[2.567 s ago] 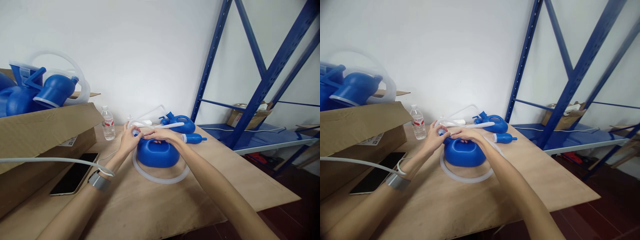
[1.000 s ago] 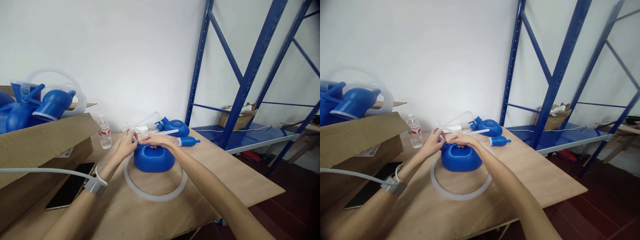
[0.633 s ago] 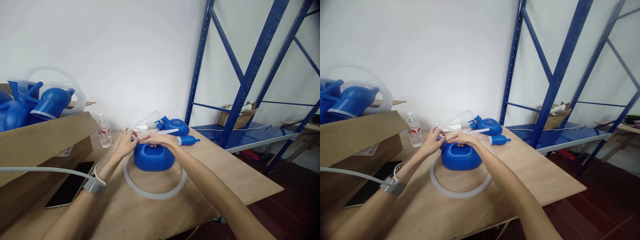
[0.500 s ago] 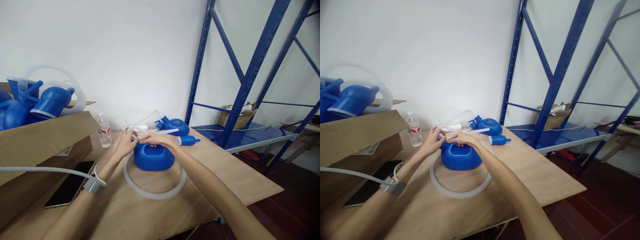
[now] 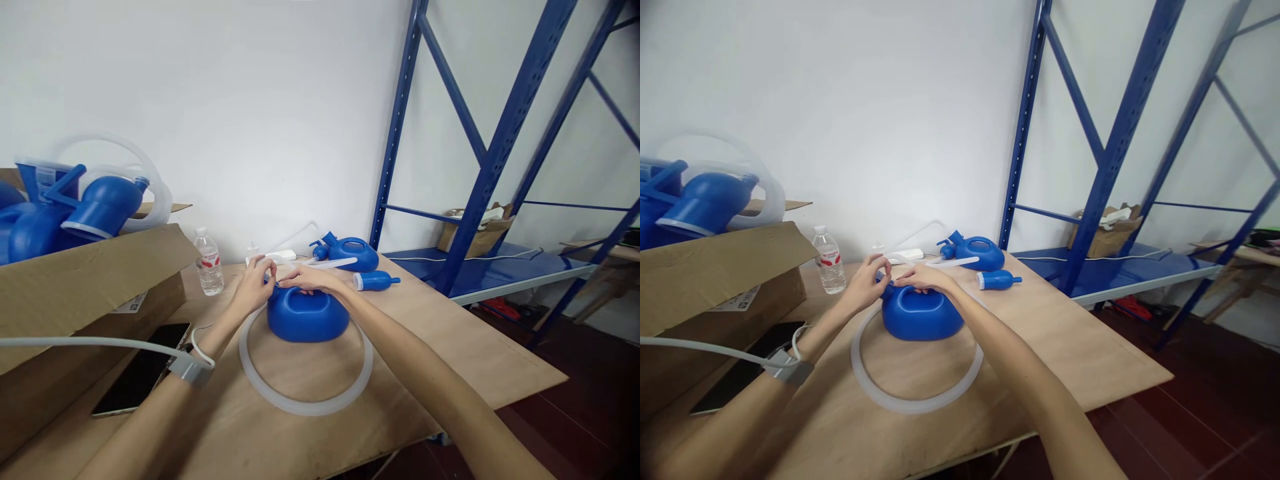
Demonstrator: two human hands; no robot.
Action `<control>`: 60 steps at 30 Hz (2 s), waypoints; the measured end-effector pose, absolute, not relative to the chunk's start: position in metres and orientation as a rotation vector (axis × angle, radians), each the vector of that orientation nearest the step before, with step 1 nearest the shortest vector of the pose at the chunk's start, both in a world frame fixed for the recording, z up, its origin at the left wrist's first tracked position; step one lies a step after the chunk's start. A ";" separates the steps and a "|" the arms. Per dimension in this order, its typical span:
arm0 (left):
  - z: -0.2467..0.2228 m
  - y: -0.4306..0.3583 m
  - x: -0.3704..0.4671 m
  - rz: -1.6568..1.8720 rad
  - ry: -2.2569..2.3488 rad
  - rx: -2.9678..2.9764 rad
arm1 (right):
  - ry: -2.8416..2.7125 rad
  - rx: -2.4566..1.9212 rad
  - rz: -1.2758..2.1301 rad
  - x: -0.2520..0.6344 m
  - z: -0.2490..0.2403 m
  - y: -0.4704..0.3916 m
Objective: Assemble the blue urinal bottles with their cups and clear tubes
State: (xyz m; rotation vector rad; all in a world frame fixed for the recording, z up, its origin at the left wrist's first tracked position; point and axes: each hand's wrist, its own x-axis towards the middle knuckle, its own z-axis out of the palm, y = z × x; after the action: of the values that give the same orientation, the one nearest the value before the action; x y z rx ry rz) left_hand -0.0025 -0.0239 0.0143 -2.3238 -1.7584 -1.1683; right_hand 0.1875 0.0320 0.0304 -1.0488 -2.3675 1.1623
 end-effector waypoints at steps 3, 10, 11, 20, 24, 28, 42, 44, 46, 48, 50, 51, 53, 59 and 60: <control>0.017 -0.025 -0.001 -1.037 -1.775 -2.318 | -2.354 -1.048 1.151 0.187 0.030 0.031; 0.023 -0.022 -0.002 -0.880 -1.828 -2.305 | -2.360 -1.117 1.143 0.186 0.035 0.027; 0.022 -0.022 -0.003 -0.920 -1.836 -2.315 | -2.359 -1.111 1.142 0.186 0.036 0.026; 0.014 -0.027 -0.004 -1.181 -1.879 -2.312 | -2.385 -1.111 1.047 0.188 0.033 0.027; 0.015 -0.027 -0.006 -1.141 -1.808 -2.366 | -2.396 -1.090 1.077 0.188 0.033 0.028; 0.018 -0.024 -0.009 -1.060 -1.767 -2.447 | -2.371 -1.102 1.097 0.188 0.035 0.024; 0.016 -0.028 0.001 -1.170 -1.849 -2.272 | -2.373 -1.078 1.074 0.188 0.040 0.016; 0.013 -0.027 0.001 -1.213 -1.829 -2.258 | -2.362 -1.091 1.069 0.188 0.041 0.014; 0.009 -0.026 -0.001 -1.292 -1.809 -2.240 | -2.344 -1.110 1.040 0.188 0.041 0.013; 0.005 -0.026 -0.005 -1.388 -1.787 -2.239 | -2.328 -1.127 0.999 0.189 0.039 0.012; 0.000 -0.026 -0.010 -1.492 -1.764 -2.247 | -2.317 -1.151 0.931 0.191 0.036 0.011; -0.003 -0.026 -0.013 -1.543 -1.752 -2.247 | -2.309 -1.169 0.869 0.191 0.033 0.011; -0.010 -0.028 -0.020 -1.638 -1.733 -2.253 | -2.264 -1.205 0.668 0.191 0.027 0.012; -0.032 -0.037 -0.033 -1.722 -1.626 -2.384 | -1.929 -0.908 0.463 0.198 0.018 0.029; -0.033 -0.038 -0.034 -1.725 -1.602 -2.385 | -1.877 -0.851 0.481 0.205 0.018 0.031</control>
State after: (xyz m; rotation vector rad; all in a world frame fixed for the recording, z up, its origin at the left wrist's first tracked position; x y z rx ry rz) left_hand -0.0338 -0.0381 -0.0330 -2.3854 -1.6023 -1.7251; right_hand 0.2050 0.0313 0.0177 -0.8509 -1.8768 0.4808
